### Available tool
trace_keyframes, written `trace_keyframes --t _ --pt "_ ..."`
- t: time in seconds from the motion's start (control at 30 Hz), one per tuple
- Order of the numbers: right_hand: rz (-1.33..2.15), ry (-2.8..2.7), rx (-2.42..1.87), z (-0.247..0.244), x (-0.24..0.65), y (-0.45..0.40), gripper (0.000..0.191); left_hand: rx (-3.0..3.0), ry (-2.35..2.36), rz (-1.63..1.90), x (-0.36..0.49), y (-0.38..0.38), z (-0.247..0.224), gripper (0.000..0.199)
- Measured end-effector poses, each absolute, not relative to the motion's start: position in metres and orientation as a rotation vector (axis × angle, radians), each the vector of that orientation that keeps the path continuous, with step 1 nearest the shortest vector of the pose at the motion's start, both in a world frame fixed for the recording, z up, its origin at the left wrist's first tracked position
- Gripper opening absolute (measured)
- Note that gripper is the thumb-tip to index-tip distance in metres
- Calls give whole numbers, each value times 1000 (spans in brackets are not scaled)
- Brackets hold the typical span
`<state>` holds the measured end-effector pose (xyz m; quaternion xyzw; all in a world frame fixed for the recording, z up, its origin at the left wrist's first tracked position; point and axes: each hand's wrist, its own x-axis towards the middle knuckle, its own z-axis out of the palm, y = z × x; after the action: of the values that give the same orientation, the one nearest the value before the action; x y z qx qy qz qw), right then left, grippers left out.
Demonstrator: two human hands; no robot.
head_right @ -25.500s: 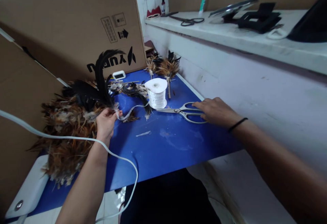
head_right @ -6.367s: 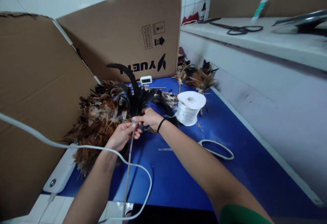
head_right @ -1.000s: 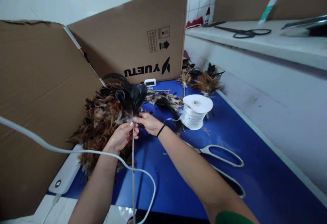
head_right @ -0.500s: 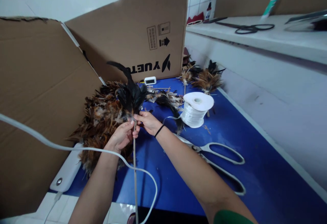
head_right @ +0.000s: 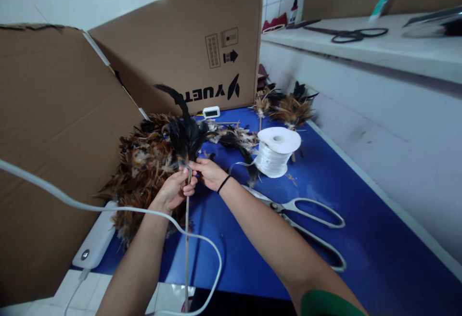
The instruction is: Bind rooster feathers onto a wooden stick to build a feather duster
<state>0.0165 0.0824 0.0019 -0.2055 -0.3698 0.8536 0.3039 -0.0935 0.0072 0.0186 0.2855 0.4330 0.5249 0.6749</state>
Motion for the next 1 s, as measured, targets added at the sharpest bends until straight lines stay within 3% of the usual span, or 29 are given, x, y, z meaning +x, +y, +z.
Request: trace_keyframes --t 0.53,0.87,1.0 --pt "2207 -1080 -643 4 23 74 29 521 891 1243 -95 9 23 22" --pt "1497 -1778 -801 13 66 49 27 328 774 1284 -104 11 30 23" --pt "1548 -1926 -680 25 95 20 35 251 760 1351 -109 14 32 26"
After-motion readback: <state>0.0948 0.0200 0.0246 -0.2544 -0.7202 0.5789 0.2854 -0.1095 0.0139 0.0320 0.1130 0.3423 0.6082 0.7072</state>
